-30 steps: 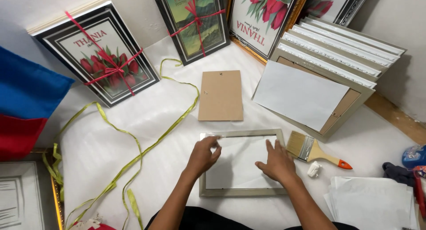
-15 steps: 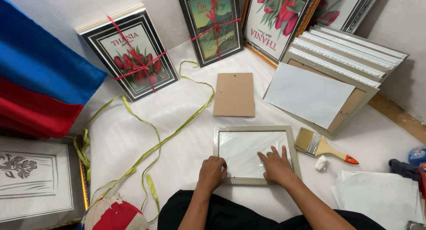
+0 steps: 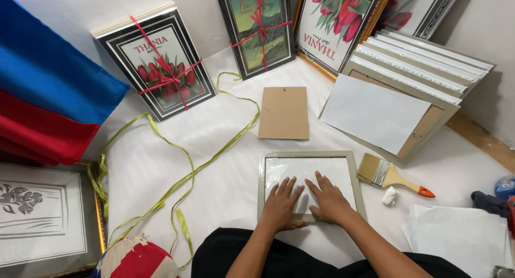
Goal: Cleaning the glass and assembling a picture frame with a backing board
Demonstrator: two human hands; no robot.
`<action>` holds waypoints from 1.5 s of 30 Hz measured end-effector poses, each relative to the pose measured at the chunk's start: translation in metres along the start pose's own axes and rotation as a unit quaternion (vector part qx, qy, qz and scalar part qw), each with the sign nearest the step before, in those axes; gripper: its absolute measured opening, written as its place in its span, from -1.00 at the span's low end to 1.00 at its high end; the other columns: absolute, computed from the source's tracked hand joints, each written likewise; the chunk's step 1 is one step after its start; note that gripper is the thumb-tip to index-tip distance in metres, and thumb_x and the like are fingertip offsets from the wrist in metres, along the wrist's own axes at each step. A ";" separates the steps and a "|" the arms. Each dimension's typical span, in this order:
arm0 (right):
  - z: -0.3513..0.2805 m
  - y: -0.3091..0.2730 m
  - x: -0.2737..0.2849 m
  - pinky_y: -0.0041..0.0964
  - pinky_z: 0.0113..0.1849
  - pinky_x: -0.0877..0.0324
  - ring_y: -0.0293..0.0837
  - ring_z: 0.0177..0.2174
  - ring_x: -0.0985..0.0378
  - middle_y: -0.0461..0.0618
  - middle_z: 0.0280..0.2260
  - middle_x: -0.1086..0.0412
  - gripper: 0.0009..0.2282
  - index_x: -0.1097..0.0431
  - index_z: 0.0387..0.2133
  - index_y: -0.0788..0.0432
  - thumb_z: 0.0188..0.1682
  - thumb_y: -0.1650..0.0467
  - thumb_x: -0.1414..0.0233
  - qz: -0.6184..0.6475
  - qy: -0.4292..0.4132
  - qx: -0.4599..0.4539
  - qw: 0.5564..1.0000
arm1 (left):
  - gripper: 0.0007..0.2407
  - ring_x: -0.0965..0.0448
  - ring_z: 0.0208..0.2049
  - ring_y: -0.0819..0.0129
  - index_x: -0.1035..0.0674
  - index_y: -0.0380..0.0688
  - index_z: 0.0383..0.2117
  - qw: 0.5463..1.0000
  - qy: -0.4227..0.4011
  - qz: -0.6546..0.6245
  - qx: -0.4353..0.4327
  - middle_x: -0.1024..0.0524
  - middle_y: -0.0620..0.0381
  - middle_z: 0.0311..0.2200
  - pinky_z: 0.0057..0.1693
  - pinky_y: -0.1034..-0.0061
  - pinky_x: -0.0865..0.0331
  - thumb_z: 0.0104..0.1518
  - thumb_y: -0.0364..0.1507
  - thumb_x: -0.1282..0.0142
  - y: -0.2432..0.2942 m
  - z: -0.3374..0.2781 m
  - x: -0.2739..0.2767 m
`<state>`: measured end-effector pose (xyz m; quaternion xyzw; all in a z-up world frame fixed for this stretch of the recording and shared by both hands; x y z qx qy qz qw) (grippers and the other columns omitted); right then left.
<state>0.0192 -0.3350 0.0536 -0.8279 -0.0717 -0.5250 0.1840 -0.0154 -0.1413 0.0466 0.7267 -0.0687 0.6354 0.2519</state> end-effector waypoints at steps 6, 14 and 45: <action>0.006 0.019 -0.007 0.30 0.14 -0.24 0.36 0.38 0.29 0.06 0.47 0.51 -0.11 0.44 0.44 -0.35 -0.05 0.00 -0.09 -0.087 -0.164 -0.133 0.974 | 0.04 0.13 0.45 -0.05 -0.10 0.02 0.43 0.995 -0.090 0.040 0.003 0.01 -0.09 0.45 0.35 -0.06 0.07 -0.26 0.09 -0.39 0.004 0.003 -0.013; 0.004 0.018 0.002 0.01 0.01 -0.35 0.03 -0.01 -0.41 0.06 0.01 -0.34 -0.52 -0.25 0.07 0.02 -0.04 0.10 -0.13 -0.049 -0.076 -0.133 0.987 | -0.22 0.02 0.41 -0.16 -0.32 0.09 0.33 0.997 -0.073 0.039 0.001 -0.09 -0.15 0.40 0.32 -0.09 0.00 -0.09 -0.03 -0.37 0.005 0.002 -0.021; -0.006 0.007 0.027 0.08 0.12 -0.35 0.09 0.20 -0.24 0.13 0.34 0.03 -0.40 -0.18 0.25 0.00 -0.05 0.12 -0.16 -0.029 -0.121 -0.121 0.985 | -0.54 -0.51 -0.23 0.20 -0.61 -0.09 -0.09 0.998 0.059 0.007 -0.034 -0.55 0.06 -0.20 -0.14 0.35 -0.39 0.01 -0.05 -0.33 0.004 0.010 -0.007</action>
Point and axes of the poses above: each hand's wrist, its own z-axis towards the middle knuckle, its own x-axis out of the back of the hand, y = z × x, the point moved 1 cm from there along z, towards the middle knuckle
